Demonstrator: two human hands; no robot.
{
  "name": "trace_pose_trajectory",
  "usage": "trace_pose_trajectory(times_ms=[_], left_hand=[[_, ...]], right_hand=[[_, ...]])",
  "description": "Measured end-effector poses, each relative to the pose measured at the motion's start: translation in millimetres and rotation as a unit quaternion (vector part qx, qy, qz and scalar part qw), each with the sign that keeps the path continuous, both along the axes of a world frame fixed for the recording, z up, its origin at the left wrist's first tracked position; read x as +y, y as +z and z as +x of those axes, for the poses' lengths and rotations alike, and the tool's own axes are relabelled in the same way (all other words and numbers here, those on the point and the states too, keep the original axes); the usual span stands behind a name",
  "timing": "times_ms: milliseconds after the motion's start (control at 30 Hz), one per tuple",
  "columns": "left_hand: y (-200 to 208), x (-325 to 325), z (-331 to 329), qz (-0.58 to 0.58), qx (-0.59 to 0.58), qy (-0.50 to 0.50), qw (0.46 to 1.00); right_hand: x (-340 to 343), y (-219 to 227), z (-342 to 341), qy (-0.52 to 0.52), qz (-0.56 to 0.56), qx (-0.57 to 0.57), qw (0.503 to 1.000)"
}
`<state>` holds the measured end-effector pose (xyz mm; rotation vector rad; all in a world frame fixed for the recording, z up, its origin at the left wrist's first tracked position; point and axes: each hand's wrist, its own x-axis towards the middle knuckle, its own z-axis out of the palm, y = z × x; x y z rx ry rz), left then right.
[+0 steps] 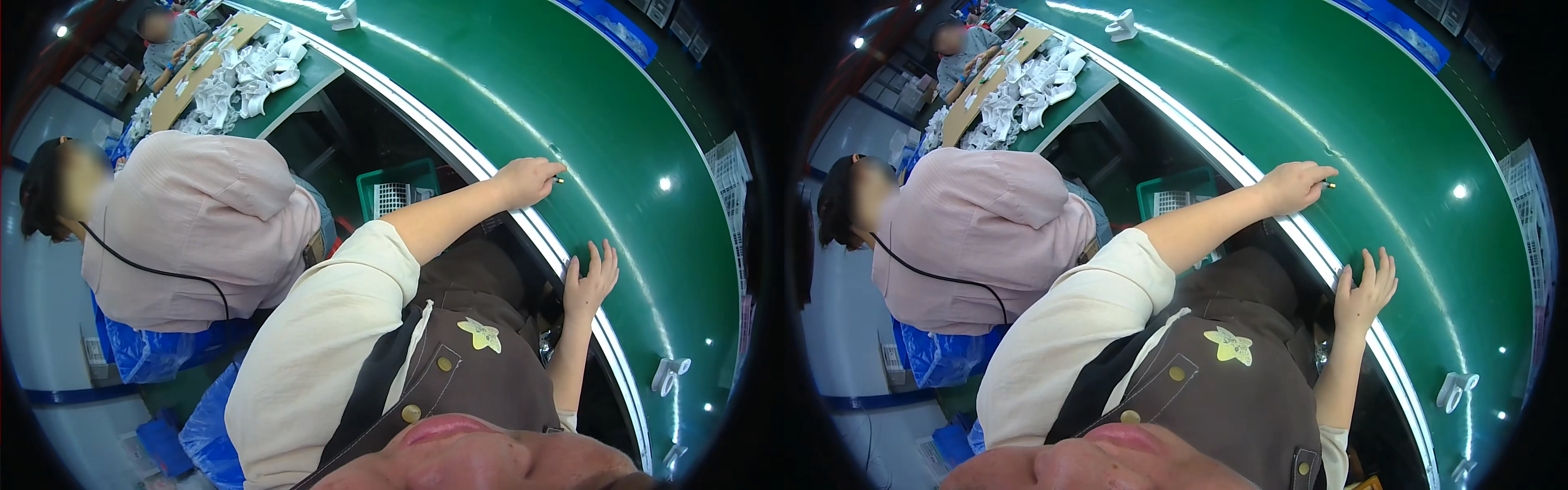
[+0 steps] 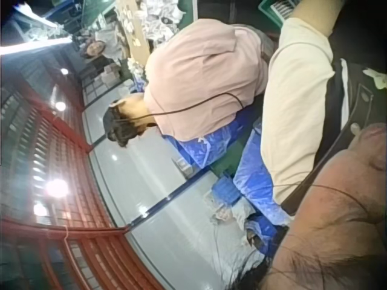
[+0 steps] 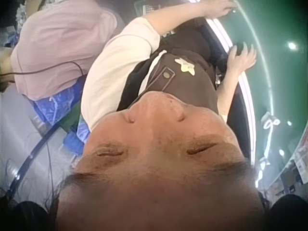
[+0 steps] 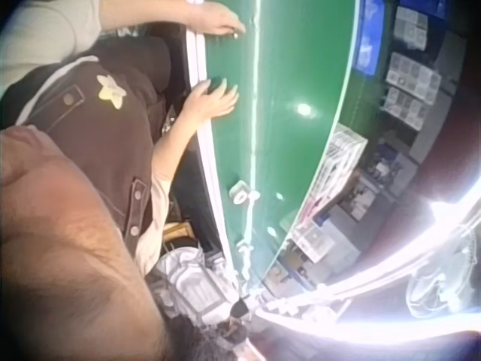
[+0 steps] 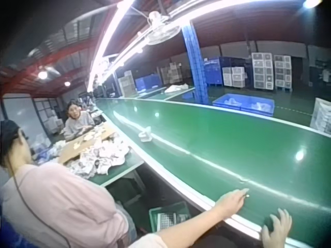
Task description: Assembling miniature toy toilets on a factory production line.
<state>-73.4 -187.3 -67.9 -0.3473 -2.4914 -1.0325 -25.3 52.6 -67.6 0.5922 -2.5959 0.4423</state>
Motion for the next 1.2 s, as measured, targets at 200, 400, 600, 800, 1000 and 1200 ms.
trace_pose_trajectory(times_ms=[200,400,600,800,1000,1200], left_hand=[[2.4,3.6,1.3,-0.078,-0.03,-0.003,0.996],[-4.4,4.0,1.0,-0.152,-0.008,-0.006,0.988],[-4.8,3.7,1.7,-0.186,0.014,-0.013,0.982],[-6.6,3.9,1.9,-0.181,0.087,0.023,0.979],[-7.4,3.0,1.3,-0.181,0.075,0.02,0.98],[-8.3,4.0,-0.2,-0.166,0.06,0.018,0.984]], right_hand=[[1.2,-0.8,1.1,-0.007,-0.003,0.006,1.0],[-2.0,0.0,2.4,-0.003,-0.012,0.001,1.0],[1.6,-2.7,0.5,0.011,-0.024,0.0,1.0],[1.8,-2.0,-0.8,0.015,-0.024,-0.013,1.0],[3.1,-3.5,-0.8,0.015,-0.018,-0.018,1.0],[4.2,-1.9,-1.9,0.015,-0.021,-0.031,0.999]])
